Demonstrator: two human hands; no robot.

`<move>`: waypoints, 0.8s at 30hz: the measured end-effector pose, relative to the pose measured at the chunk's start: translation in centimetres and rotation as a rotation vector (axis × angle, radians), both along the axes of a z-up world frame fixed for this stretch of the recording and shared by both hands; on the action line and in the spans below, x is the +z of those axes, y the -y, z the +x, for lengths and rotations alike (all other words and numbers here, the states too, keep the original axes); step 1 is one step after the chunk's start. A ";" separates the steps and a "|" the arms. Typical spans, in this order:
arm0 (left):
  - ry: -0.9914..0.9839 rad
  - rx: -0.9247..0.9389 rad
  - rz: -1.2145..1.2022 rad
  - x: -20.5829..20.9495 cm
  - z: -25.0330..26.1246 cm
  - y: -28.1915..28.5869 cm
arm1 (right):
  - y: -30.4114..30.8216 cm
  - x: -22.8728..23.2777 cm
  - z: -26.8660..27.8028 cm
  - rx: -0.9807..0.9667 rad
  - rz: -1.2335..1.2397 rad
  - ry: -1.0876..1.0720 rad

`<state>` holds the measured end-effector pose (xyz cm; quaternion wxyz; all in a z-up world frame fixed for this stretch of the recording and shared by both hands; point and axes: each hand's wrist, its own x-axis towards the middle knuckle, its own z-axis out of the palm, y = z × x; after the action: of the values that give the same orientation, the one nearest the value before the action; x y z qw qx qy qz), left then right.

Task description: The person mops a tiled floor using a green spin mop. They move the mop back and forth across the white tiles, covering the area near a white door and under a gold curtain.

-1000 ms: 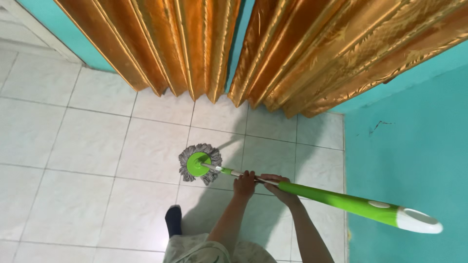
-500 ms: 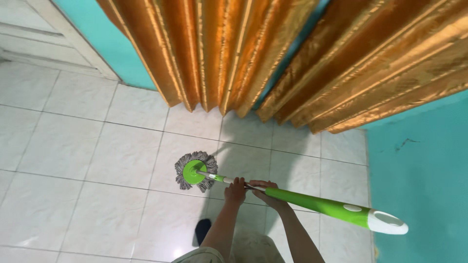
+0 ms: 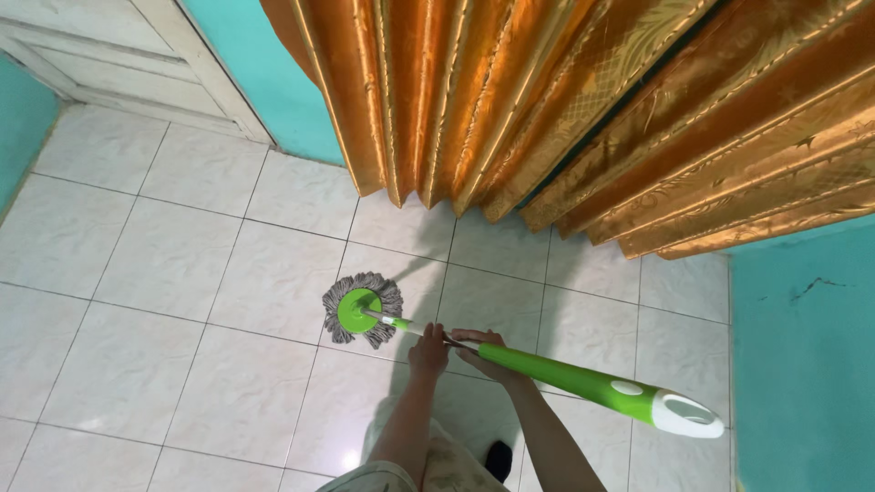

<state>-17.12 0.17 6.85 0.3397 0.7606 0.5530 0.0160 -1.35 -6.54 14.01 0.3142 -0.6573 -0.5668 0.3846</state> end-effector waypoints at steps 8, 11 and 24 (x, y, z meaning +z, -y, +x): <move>-0.012 0.046 -0.140 -1.3 1.6 1.1 | 1.9 -3.4 1.7 0.008 0.048 -0.174; -0.008 0.041 -0.168 -1.8 3.8 2.5 | 3.5 -3.8 3.6 0.003 0.045 -0.098; 0.030 -0.078 -0.140 -3.3 26.7 11.7 | 13.8 -1.6 25.7 -0.062 -0.065 0.100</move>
<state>9.61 -11.50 3.54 0.4009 0.7556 0.5175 -0.0245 24.35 -20.38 12.38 0.2757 -0.7029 -0.5483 0.3595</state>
